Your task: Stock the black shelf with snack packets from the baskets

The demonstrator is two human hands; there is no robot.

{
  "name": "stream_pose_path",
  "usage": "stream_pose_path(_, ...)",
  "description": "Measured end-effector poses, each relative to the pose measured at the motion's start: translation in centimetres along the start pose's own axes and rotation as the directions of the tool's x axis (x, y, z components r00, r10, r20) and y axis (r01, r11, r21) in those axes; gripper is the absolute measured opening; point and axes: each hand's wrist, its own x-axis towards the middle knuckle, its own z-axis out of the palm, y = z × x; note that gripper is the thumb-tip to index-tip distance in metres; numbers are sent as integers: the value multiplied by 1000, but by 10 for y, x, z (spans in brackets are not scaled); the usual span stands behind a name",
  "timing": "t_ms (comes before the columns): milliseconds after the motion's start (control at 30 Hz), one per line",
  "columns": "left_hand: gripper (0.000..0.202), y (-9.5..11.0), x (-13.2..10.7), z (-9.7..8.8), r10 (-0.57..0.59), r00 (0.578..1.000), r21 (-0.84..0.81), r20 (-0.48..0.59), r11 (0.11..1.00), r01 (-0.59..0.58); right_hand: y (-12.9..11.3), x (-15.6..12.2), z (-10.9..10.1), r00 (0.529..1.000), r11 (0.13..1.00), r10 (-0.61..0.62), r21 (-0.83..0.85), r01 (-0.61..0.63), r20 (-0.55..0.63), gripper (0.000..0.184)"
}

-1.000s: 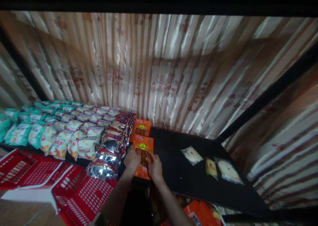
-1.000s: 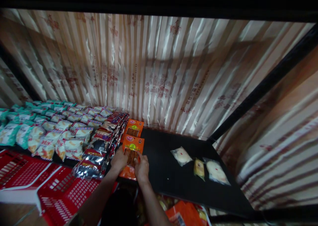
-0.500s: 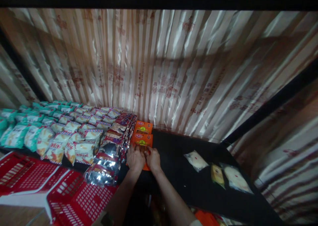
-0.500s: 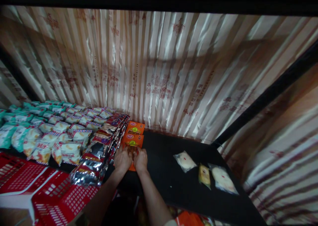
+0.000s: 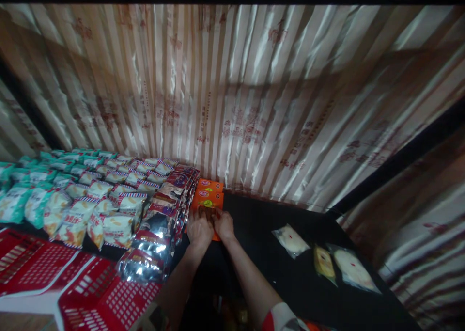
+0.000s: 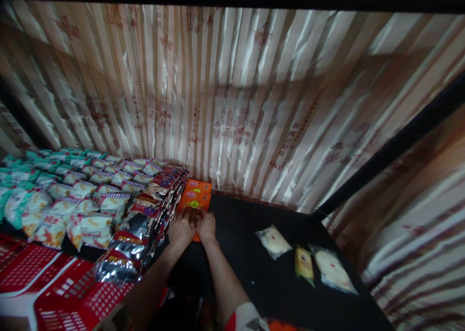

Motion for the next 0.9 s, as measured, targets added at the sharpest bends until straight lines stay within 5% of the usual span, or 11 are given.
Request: stream_pose_path(900,39,-4,24,13,16,1000,127,26,992,-19,-2,25,1,998,990,41,-134,-33,55,33)
